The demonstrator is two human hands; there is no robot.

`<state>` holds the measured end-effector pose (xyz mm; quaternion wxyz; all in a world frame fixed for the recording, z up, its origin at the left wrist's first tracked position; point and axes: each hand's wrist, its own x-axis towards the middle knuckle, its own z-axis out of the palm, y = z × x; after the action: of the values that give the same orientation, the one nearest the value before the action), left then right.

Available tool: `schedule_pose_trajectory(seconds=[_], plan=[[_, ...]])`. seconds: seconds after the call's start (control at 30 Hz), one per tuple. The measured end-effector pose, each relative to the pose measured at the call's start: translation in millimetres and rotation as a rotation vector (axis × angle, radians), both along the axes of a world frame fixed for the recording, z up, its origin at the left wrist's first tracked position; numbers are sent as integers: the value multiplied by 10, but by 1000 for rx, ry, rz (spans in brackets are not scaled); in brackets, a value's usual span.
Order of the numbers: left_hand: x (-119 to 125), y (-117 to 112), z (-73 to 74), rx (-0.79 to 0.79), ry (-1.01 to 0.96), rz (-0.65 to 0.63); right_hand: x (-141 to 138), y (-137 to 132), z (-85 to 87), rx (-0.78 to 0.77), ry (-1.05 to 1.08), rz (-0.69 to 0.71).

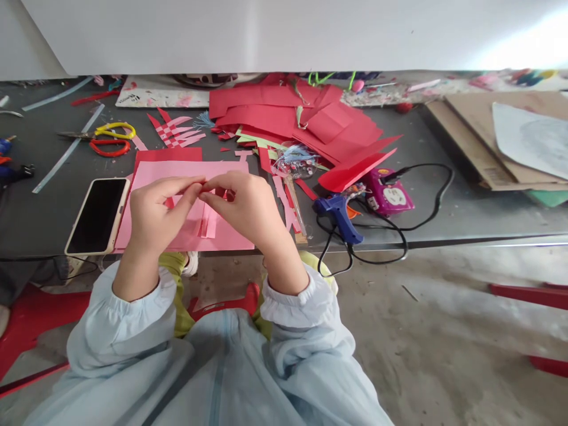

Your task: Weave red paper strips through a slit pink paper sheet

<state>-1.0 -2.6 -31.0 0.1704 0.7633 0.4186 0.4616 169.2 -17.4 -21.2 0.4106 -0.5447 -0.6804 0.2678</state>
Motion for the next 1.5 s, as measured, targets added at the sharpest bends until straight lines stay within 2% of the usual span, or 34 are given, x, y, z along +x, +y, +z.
schedule_pose_trajectory(seconds=[0.17, 0.33, 0.5, 0.57, 0.67, 0.8, 0.93, 1.17, 1.27, 1.37, 1.43, 1.5], plan=[[-53, 15, 0, -221, -201, 113, 17, 22, -16, 6, 8, 3], [-121, 47, -64, -408, -391, 125, 35, 46, -72, 57, 96, 7], [-166, 14, -94, -527, -462, 109, 3, 80, -147, -206, 307, 71], [-203, 1, -104, -556, -470, 109, -5, 99, -181, -254, 333, 71], [-290, -5, -123, -580, -408, 65, 2, 129, -228, -267, 290, 74], [-399, -12, -118, -560, -226, -33, 25, 156, -269, -308, 205, 114], [-437, -43, -50, -550, -68, -8, 32, 149, -270, -325, 177, 141], [-482, -102, 46, -698, 45, -27, 43, 94, -257, -309, 146, 183], [-561, -118, 83, -770, 84, -13, 66, 83, -273, -270, 214, 236], [-693, -130, 110, -851, 115, -63, 94, 78, -297, -242, 293, 227], [-790, -132, 105, -912, 131, -114, 98, 68, -318, -224, 240, 203], [-875, -127, 79, -953, 175, -147, 75, 48, -342, -172, 72, 196]])
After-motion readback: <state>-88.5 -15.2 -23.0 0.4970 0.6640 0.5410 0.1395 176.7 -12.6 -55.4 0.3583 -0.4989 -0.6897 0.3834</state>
